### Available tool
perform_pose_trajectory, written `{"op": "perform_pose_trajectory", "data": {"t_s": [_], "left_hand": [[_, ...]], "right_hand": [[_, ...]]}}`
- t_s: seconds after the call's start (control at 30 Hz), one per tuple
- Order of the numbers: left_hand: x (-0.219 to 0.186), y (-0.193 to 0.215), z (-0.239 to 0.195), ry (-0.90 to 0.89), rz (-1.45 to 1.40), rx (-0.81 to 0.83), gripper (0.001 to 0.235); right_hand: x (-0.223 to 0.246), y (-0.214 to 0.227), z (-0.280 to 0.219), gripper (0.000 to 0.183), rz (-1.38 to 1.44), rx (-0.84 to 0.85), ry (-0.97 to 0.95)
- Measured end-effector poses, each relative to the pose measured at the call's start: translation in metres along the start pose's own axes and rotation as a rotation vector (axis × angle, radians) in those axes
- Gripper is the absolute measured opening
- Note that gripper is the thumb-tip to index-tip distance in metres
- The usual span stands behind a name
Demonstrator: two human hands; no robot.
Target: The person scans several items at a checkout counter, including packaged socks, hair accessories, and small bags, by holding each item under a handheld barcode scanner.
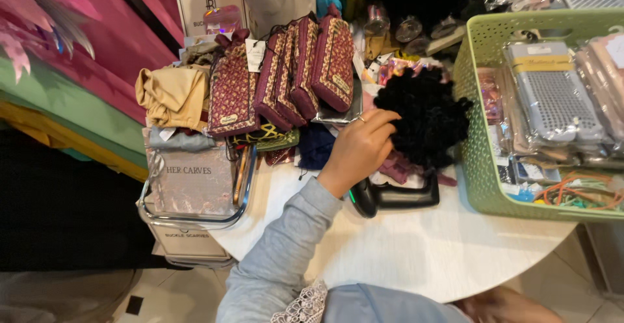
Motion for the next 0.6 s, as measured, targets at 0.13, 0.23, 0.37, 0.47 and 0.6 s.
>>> {"op": "perform_pose_trajectory", "data": {"t_s": [0.13,0.23,0.37,0.47,0.6], "left_hand": [[0.034,-0.037,-0.026,0.001,-0.013,0.003,0.009],[0.036,-0.037,-0.024,0.006,-0.020,0.028,0.008],[0.038,-0.044,-0.021,-0.012,0.023,0.048,0.007],[0.037,-0.037,-0.018,-0.016,0.037,0.079,0.008],[0.030,-0.028,-0.012,0.010,0.096,0.176,0.043]], "right_hand": [[-0.018,-0.003,0.008,0.042,-0.001,0.000,-0.017],[-0.053,0.008,-0.002,0.043,-0.007,-0.005,-0.046],[-0.109,0.045,-0.021,0.044,-0.026,-0.022,-0.070],[-0.152,0.078,-0.033,0.045,-0.037,-0.035,-0.075],[-0.211,0.119,-0.055,0.047,-0.040,-0.053,-0.089]]}}
Point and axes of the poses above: each hand's wrist, its own z-axis towards the middle knuckle, its own y-axis out of the back of the hand, x = y × z, the point moved 7 cm from there along z, towards the middle knuckle, and after that the axes turned 10 degrees about z, right-handed, at the moved point
